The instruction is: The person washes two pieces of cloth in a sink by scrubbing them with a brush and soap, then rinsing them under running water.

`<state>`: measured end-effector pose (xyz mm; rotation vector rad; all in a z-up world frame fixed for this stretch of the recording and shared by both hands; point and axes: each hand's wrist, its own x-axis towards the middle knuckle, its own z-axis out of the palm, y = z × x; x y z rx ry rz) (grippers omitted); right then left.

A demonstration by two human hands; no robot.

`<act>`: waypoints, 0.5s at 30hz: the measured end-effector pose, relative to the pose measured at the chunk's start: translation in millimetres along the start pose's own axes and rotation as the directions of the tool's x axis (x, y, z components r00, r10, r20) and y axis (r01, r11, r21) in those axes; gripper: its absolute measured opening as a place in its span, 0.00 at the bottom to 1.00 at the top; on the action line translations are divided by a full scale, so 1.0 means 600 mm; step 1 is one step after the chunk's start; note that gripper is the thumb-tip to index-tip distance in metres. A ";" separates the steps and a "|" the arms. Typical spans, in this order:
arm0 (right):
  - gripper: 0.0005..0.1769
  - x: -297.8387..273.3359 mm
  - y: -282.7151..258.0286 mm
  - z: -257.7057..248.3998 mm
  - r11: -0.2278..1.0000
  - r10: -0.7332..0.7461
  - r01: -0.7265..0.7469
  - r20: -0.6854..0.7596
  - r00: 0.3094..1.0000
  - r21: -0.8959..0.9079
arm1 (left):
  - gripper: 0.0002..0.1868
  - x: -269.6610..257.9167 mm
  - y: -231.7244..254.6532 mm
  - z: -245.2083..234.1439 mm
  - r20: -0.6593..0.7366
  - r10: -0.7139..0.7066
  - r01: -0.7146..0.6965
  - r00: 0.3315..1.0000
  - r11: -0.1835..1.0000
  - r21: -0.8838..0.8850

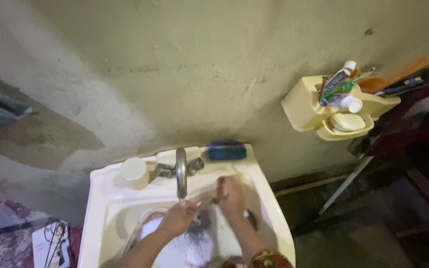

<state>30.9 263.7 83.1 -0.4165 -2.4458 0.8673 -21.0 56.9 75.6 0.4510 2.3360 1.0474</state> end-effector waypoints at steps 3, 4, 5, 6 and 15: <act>0.20 -0.154 -0.013 0.058 0.994 0.091 -0.104 0.399 0.912 0.013 | 0.16 -0.032 0.022 -0.013 0.053 -0.066 0.070 0.996 0.995 -0.077; 0.20 -0.194 -0.019 0.071 0.996 0.087 -0.075 0.544 0.834 -0.044 | 0.16 -0.042 0.027 -0.017 0.108 -0.149 0.162 0.983 0.979 -0.122; 0.20 -0.229 -0.023 0.079 0.995 0.077 -0.010 0.676 0.732 -0.103 | 0.16 -0.051 0.030 -0.017 0.106 -0.149 0.162 0.983 0.979 -0.124; 0.20 -0.243 -0.019 0.084 0.986 0.056 0.090 0.792 0.608 -0.139 | 0.17 -0.061 0.027 -0.017 0.044 -0.001 0.009 0.999 0.984 -0.179; 0.23 -0.197 0.043 0.060 0.795 0.444 0.098 0.683 0.580 -0.599 | 0.16 -0.134 -0.043 -0.006 0.026 0.018 -0.014 1.000 0.992 -0.126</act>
